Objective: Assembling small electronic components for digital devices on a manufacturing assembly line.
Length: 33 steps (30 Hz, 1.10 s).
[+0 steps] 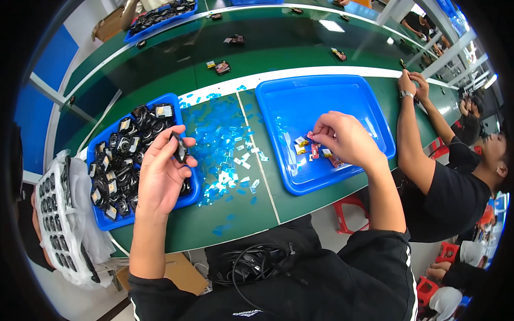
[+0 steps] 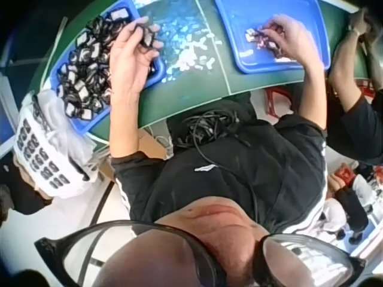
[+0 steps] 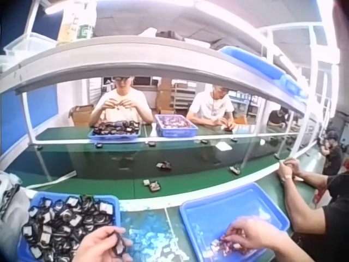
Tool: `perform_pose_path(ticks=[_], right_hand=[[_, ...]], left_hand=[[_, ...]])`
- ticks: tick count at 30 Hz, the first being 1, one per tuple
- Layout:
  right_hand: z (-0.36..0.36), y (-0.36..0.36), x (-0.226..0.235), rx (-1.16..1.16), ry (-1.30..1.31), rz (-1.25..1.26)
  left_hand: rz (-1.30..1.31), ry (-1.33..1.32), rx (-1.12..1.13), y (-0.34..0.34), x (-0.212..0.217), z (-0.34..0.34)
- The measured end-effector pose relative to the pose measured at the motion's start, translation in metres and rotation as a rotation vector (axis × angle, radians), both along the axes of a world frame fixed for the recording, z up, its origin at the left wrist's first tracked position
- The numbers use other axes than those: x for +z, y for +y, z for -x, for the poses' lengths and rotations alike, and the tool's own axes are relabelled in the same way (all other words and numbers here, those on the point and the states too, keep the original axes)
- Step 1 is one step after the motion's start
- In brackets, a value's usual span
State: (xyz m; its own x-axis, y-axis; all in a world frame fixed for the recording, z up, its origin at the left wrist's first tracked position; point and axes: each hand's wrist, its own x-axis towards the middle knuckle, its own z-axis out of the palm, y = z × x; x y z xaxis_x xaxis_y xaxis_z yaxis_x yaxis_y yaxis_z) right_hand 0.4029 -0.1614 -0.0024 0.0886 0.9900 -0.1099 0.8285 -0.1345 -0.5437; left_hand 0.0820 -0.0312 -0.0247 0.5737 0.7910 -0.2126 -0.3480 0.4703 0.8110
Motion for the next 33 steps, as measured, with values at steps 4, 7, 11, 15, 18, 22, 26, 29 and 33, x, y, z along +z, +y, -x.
perform_pose_path(ticks=[4, 7, 11, 15, 18, 22, 26, 29, 33], right_hand=[[-0.002, -0.006, -0.018, -0.075, -0.093, -0.155], [-0.002, -0.007, -0.021, -0.067, -0.036, -0.257], [0.014, -0.012, -0.021, -0.309, 0.828, -0.333], [0.069, -0.018, -0.028, -0.226, 1.474, -0.152], [0.101, -0.013, -0.029, -0.092, 1.43, -0.222], [0.119, -0.005, -0.031, 0.023, 1.02, -0.384], [0.129, -0.003, -0.03, 0.003, 1.057, -0.381], [0.131, -0.004, -0.03, -0.055, 1.115, -0.357], [0.134, -0.005, -0.029, -0.097, 0.978, -0.372]], left_hand=[[-0.088, 0.071, -0.054, -0.002, 0.002, -0.003], [-0.169, 0.129, -0.011, -0.011, 0.004, -0.008], [-0.493, 0.259, -0.067, -0.013, -0.005, -0.006], [-0.787, 0.405, -0.059, -0.029, -0.007, -0.016], [-0.784, 0.344, -0.144, -0.035, -0.005, -0.024], [-0.744, 0.368, -0.242, -0.035, -0.008, -0.021], [-0.718, 0.398, -0.168, -0.033, 0.0, -0.02], [-0.854, 0.397, -0.178, -0.032, -0.012, -0.014], [-0.674, 0.415, -0.206, -0.026, -0.007, -0.011]])
